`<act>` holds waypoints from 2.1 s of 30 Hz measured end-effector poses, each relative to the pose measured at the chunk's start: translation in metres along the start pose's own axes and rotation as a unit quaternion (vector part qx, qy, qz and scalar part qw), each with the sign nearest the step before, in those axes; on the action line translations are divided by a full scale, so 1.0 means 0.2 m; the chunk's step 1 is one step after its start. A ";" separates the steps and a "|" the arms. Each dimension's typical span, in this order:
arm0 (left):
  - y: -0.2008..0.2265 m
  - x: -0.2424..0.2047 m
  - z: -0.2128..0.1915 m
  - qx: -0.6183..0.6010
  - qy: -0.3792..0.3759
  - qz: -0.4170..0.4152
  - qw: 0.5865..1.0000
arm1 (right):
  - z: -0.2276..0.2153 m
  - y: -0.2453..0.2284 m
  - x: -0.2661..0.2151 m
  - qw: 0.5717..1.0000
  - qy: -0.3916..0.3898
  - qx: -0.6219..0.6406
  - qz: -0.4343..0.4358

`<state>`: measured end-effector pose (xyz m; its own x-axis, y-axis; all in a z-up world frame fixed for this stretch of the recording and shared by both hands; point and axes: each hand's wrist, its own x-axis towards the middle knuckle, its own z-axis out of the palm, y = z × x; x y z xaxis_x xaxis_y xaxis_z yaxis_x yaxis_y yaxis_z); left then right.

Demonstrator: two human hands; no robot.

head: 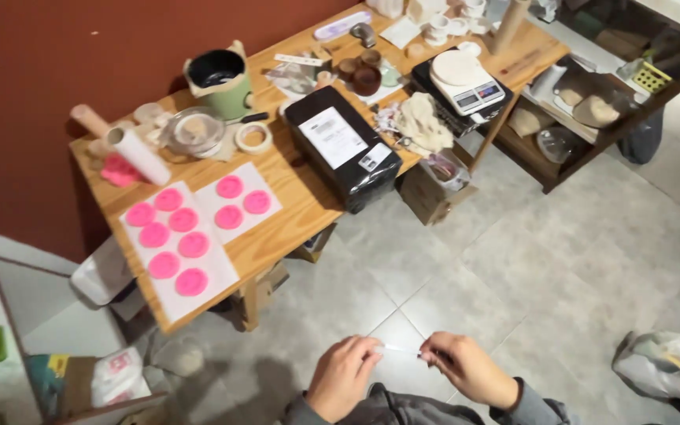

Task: The person uses a utility knife to open a taped cardboard box on a workshop table, then removes a white block and a piece of paper from inside.

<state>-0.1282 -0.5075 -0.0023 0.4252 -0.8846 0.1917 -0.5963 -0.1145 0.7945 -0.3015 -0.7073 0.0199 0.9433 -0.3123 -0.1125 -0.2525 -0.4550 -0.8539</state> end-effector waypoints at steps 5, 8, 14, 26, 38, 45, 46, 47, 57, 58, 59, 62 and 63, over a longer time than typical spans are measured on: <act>-0.12 0.23 -0.05 -0.018 0.014 -0.092 0.996 | -0.25 0.29 0.27 0.992 0.120 -0.047 0.018; -0.27 0.36 -0.10 0.040 0.012 -0.117 0.992 | -0.35 0.42 0.46 0.979 0.170 -0.105 0.024; -0.63 0.73 0.01 0.068 0.062 -0.053 0.994 | -0.46 0.61 0.79 0.964 0.200 -0.164 0.058; -0.58 1.42 0.26 0.150 0.105 0.052 0.982 | -0.86 0.65 1.28 0.976 -0.051 -0.212 -0.016; -0.35 1.54 0.34 0.042 0.155 -0.124 0.979 | -1.31 0.31 1.65 0.987 0.086 0.010 -0.134; -0.56 1.74 0.15 0.147 0.143 0.018 0.979 | -0.92 0.50 1.91 0.938 -0.167 0.303 0.012; -0.66 1.76 0.15 0.156 0.123 0.036 0.979 | -0.89 0.47 1.95 0.939 -0.158 0.304 0.002; -0.76 1.78 0.14 0.165 0.103 0.054 0.979 | -0.86 0.44 1.99 0.940 -0.150 0.305 -0.007; -1.47 2.42 -0.27 0.206 0.198 0.003 0.958 | -0.81 0.39 2.90 0.973 0.198 0.119 -0.025; -1.52 2.48 -0.25 0.220 0.195 -0.034 0.955 | -0.79 0.35 2.98 0.969 0.222 0.103 -0.038; -1.56 2.55 -0.22 0.234 0.191 -0.071 0.951 | -0.77 0.32 3.06 0.964 0.246 0.088 -0.050; -1.55 2.58 -0.21 0.271 0.176 -0.099 0.941 | -0.71 0.41 3.21 0.967 0.224 -0.069 -0.096; -1.55 2.59 -0.22 0.269 0.172 -0.097 0.943 | -0.71 0.40 3.23 0.967 0.226 -0.070 -0.092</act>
<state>0.3076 -0.9102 -0.1242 0.7023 -0.6352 0.3214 -0.7043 -0.5542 0.4437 0.2561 -1.0639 -0.0498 0.7922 -0.5339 0.2957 -0.1455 -0.6358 -0.7580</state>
